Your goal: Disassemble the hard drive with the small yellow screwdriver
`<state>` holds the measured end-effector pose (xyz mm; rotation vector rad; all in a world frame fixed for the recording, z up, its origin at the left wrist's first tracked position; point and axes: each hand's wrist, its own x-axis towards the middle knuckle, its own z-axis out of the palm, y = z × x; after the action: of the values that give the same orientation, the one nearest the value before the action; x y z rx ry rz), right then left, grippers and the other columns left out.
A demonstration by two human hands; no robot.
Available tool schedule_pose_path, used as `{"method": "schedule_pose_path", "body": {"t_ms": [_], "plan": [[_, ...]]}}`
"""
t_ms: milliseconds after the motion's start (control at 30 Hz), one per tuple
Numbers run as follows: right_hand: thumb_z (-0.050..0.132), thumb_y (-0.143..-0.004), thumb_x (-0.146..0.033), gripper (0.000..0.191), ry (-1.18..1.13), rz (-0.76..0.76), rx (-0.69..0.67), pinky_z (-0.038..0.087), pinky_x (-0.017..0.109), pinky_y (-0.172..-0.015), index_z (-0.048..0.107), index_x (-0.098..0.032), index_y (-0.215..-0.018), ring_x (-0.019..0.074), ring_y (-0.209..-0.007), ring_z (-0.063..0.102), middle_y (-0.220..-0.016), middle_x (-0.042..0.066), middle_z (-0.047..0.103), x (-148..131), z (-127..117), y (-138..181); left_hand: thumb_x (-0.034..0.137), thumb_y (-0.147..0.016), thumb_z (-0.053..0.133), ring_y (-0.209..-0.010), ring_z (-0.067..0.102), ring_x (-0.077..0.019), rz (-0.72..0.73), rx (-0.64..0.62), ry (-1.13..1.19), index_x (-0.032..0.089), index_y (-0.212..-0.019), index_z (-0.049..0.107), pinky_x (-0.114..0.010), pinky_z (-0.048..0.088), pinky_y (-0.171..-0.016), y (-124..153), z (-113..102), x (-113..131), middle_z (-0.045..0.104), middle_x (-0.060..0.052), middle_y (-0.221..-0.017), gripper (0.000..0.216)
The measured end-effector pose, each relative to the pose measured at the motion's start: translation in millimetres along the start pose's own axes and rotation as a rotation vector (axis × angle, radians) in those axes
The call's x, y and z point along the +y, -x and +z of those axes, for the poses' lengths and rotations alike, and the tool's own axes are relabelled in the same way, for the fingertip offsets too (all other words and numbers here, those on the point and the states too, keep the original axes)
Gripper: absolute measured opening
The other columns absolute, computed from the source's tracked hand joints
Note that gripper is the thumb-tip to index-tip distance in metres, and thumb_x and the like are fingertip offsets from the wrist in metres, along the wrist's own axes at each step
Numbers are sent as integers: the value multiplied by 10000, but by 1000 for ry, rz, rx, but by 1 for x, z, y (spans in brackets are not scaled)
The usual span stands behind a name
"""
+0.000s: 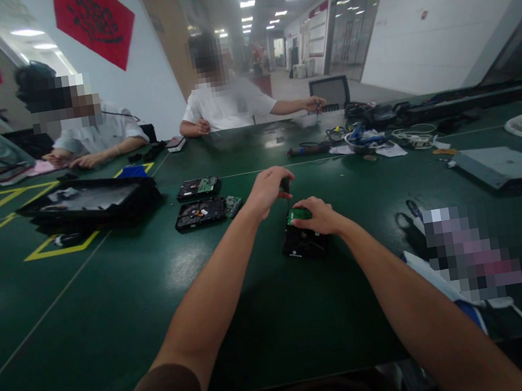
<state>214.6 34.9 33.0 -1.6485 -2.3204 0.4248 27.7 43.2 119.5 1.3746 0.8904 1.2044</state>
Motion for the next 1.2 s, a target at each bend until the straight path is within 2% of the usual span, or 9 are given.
{"method": "schedule_pose_path", "body": {"t_ms": [133,300,533,733,867,1000,1200], "plan": [[677,-901,-628,561,-1,-7,-3,452,523,-1037,662,-324,-1372,354,-1278,560,-1320,111,641,1,1,0,313,-863,591,-797,657,-180,-7,-15,-26,157,-826,715,-251,566,-593,-1,-3,0,704,-90,-868,203],[683,-901,-618,564,-4,-1,8,449,515,-1049,661,-314,-1376,357,-1296,555,-1324,120,639,1,2,0,305,-888,603,-826,705,-202,-96,-21,82,160,-920,643,-305,600,-649,0,0,0,748,-115,-891,154],[672,-897,-637,564,-1,-10,8,458,534,-1034,666,-321,-1364,362,-1276,567,-1312,116,640,2,2,0,317,-871,594,-808,626,-171,23,-41,-87,161,-813,708,-220,531,-558,-1,-3,-2,669,-86,-897,202],[669,-895,-636,566,-2,-1,9,453,531,-1040,663,-320,-1365,357,-1286,565,-1319,116,640,2,1,0,304,-888,595,-818,672,-197,-79,-65,55,161,-935,655,-276,572,-599,3,1,3,704,-98,-875,162],[675,-895,-626,569,-6,-6,0,450,540,-1042,660,-317,-1373,360,-1297,556,-1330,120,638,2,1,0,272,-881,602,-842,653,-183,-61,-42,69,152,-851,656,-292,601,-667,1,2,0,694,-103,-894,135],[664,-905,-631,567,-11,-9,-3,448,540,-1049,656,-317,-1377,362,-1313,548,-1339,117,636,1,0,1,290,-869,604,-853,619,-179,-8,-28,-7,145,-797,699,-256,586,-624,-1,0,-1,660,-97,-909,187],[677,-897,-618,572,-3,8,1,450,543,-1057,658,-306,-1376,365,-1305,558,-1344,125,636,0,0,0,293,-885,595,-790,669,-202,-101,-57,119,146,-921,659,-301,591,-610,2,2,-1,693,-105,-842,165]]}}
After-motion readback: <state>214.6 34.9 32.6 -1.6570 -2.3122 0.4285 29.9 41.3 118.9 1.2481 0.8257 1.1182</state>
